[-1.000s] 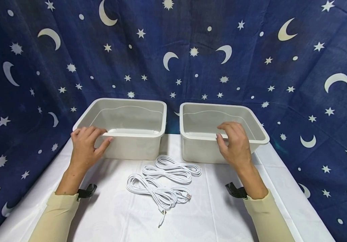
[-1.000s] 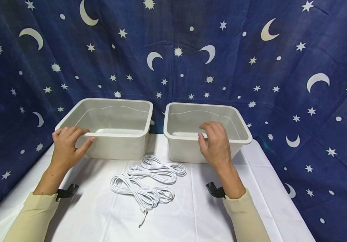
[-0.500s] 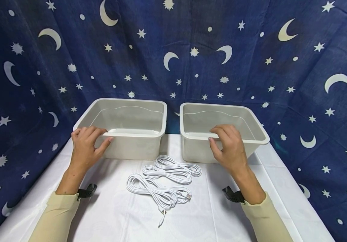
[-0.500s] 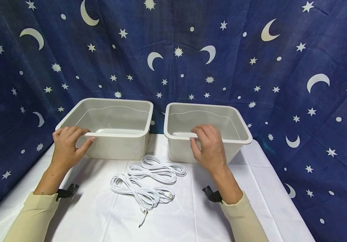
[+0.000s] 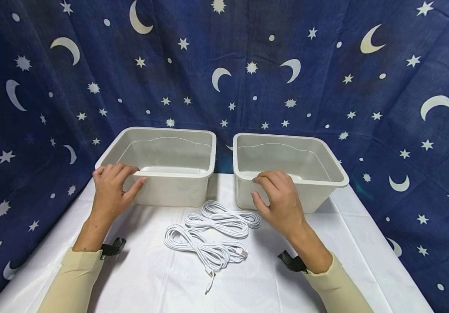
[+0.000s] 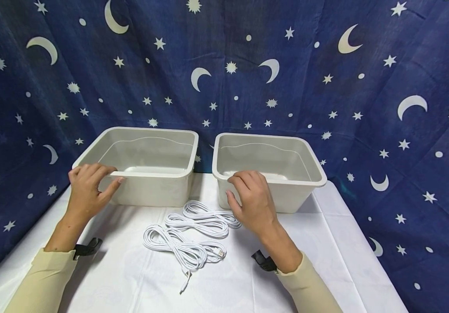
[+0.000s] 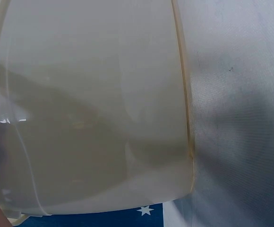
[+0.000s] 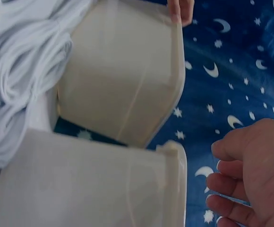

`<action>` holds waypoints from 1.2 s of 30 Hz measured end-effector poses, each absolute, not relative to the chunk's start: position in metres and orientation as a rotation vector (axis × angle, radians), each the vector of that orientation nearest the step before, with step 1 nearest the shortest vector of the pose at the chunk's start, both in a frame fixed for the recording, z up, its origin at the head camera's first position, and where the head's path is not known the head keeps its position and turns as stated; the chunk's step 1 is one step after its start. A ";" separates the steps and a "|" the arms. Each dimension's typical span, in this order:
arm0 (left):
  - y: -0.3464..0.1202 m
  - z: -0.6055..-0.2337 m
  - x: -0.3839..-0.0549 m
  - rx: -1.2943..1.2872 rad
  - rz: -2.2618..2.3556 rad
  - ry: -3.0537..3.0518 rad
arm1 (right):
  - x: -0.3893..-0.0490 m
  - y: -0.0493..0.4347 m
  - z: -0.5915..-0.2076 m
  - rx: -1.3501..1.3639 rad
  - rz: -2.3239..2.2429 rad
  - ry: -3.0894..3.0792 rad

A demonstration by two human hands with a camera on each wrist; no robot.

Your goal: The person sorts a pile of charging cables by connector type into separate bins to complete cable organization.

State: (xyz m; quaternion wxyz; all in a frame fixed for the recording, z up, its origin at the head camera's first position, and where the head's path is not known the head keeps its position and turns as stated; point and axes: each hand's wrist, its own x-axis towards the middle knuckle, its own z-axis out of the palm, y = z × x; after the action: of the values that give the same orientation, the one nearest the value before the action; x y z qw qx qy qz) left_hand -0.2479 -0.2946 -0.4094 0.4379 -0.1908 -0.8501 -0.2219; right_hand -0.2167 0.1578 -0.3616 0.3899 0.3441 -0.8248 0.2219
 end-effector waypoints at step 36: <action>-0.294 -0.407 -0.246 -0.483 -0.558 -2.111 | -0.182 0.086 -0.415 1.135 0.466 -2.150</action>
State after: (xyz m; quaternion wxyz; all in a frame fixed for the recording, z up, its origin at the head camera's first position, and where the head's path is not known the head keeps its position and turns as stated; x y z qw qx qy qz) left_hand -0.2458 -0.2937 -0.4072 0.4374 -0.1941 -0.8489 -0.2246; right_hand -0.1819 0.0859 -0.4153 0.3270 0.4335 -0.8207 0.1779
